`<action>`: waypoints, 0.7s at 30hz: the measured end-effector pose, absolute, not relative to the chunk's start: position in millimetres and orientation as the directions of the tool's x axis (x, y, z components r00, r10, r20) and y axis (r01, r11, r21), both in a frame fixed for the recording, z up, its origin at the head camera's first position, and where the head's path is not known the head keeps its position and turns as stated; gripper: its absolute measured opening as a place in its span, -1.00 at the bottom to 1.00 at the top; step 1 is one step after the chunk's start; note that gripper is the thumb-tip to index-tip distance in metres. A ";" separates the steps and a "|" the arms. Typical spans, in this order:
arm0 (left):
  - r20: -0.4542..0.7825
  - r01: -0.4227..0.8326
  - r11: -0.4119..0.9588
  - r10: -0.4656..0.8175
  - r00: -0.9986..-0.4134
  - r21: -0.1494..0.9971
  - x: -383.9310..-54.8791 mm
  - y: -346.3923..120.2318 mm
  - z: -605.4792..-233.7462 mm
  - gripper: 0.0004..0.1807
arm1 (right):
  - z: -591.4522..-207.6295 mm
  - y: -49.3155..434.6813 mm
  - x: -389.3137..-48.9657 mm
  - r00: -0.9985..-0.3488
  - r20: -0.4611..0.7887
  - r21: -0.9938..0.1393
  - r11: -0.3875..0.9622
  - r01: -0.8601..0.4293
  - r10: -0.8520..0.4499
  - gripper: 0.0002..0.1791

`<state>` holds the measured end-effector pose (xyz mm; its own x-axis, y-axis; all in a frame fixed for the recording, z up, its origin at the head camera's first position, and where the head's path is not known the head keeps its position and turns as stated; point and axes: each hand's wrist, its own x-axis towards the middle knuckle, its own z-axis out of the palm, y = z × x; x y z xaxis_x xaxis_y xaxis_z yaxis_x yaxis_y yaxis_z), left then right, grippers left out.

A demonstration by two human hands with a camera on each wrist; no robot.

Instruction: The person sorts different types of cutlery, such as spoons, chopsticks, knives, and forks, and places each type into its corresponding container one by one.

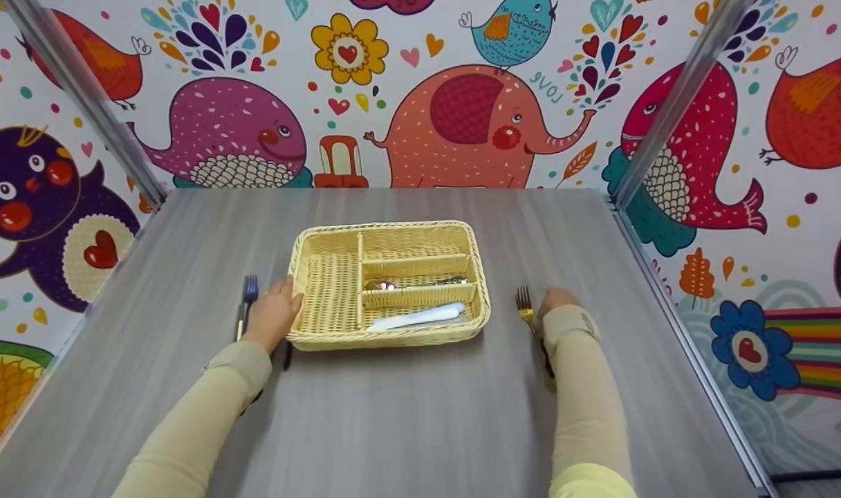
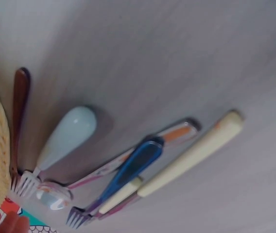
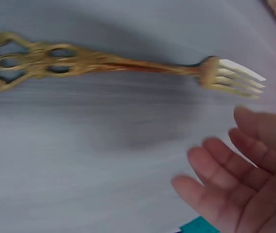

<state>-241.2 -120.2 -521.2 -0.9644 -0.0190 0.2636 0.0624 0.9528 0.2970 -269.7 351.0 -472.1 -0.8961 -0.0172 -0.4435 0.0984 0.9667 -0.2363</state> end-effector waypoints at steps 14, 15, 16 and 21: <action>0.208 0.044 0.949 -0.023 -0.978 0.312 -240.9 -120.1 -516.4 -0.47 | -513.1 353.0 -264.8 -0.796 -0.605 -0.368 0.882 0.294 0.013 -0.86; 0.206 0.043 0.949 -0.023 -0.978 0.313 -240.6 -120.1 -516.4 -0.47 | -513.4 353.4 -265.2 -0.794 -0.608 -0.367 0.882 0.296 0.013 -0.86; 0.207 0.043 0.948 -0.024 -0.978 0.316 -240.6 -120.2 -516.6 -0.47 | -513.3 353.7 -265.5 -0.792 -0.611 -0.368 0.882 0.294 0.009 -0.87; 0.240 0.052 0.951 -0.024 -0.970 0.306 -240.0 -120.2 -518.2 -0.48 | -510.9 356.1 -265.8 -0.776 -0.630 -0.355 0.892 0.281 -0.006 -0.87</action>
<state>-240.0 -120.2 -518.2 -0.9704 -0.0245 0.2403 0.0518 0.9506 0.3060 -265.8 356.1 -510.9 -0.7762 -0.0064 -0.6305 0.2810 0.8916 -0.3550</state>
